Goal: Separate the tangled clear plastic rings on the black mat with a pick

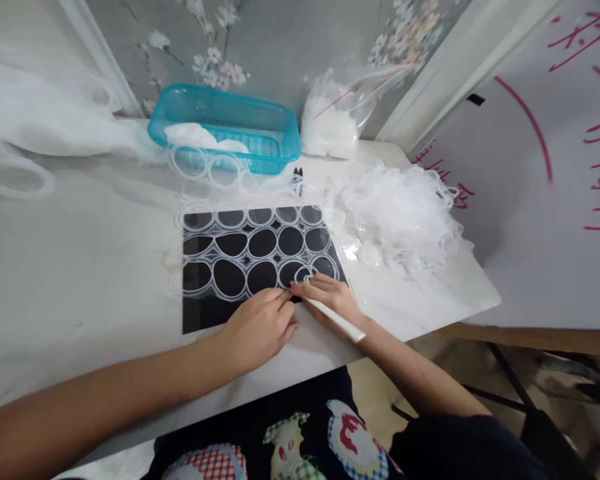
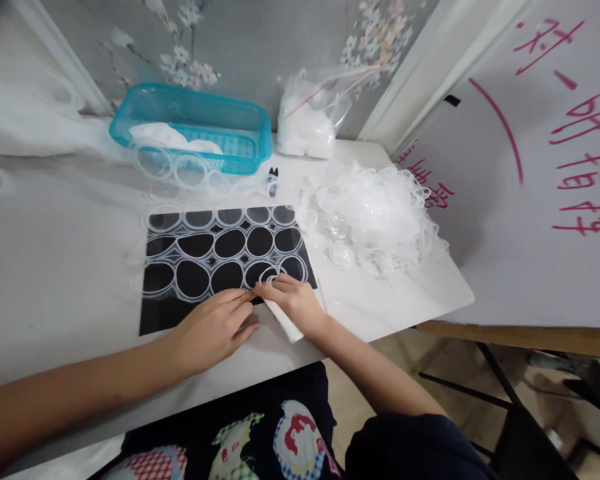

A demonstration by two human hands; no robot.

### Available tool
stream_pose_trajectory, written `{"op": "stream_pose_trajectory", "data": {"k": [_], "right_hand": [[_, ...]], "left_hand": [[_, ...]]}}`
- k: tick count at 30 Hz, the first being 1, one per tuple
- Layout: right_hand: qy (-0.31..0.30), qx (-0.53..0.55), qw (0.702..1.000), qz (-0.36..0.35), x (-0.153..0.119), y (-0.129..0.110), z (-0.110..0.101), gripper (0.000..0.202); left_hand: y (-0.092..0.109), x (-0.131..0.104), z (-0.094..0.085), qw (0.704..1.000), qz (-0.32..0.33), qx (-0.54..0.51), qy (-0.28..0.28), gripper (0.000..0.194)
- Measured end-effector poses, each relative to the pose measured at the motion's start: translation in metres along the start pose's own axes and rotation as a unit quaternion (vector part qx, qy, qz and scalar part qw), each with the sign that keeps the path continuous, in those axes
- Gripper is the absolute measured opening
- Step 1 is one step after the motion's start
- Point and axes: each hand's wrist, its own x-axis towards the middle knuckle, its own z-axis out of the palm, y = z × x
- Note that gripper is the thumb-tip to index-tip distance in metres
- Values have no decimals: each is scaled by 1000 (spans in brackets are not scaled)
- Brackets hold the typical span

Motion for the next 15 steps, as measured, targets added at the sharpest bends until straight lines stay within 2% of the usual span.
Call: {"op": "stream_pose_trajectory", "data": {"k": [2,3,5,6,7,8,10,11,15], "right_hand": [[82,12,997,3,23,4,-25,8],[134,9,991,5,33,5,-40,14],[277,13,961,7,45,6,-63,20],[308,19,951,8,45,6,-70,21],[309,27,951,16,41,5,-71,21],[278,38,959,29,34,4,-67,21],[163,64,982,70,14,3,-48,16],[124,79,986,83,4,3,-36,13],[32,94,992,78,-17,3,0,15]], "left_hand": [[-2,2,-3,999,-21,-41,-18,18],[-3,2,-5,997,-32,-60,-28,17],[-4,3,-5,995,-46,-84,-37,16],[-4,3,-4,995,-44,-85,-32,17],[-4,2,-3,996,-35,-78,-21,17],[-4,1,-1,998,-18,-63,-4,18],[-3,-2,4,999,25,-12,27,22],[-1,-3,6,998,45,20,38,23],[6,-6,9,988,89,127,26,24]]}}
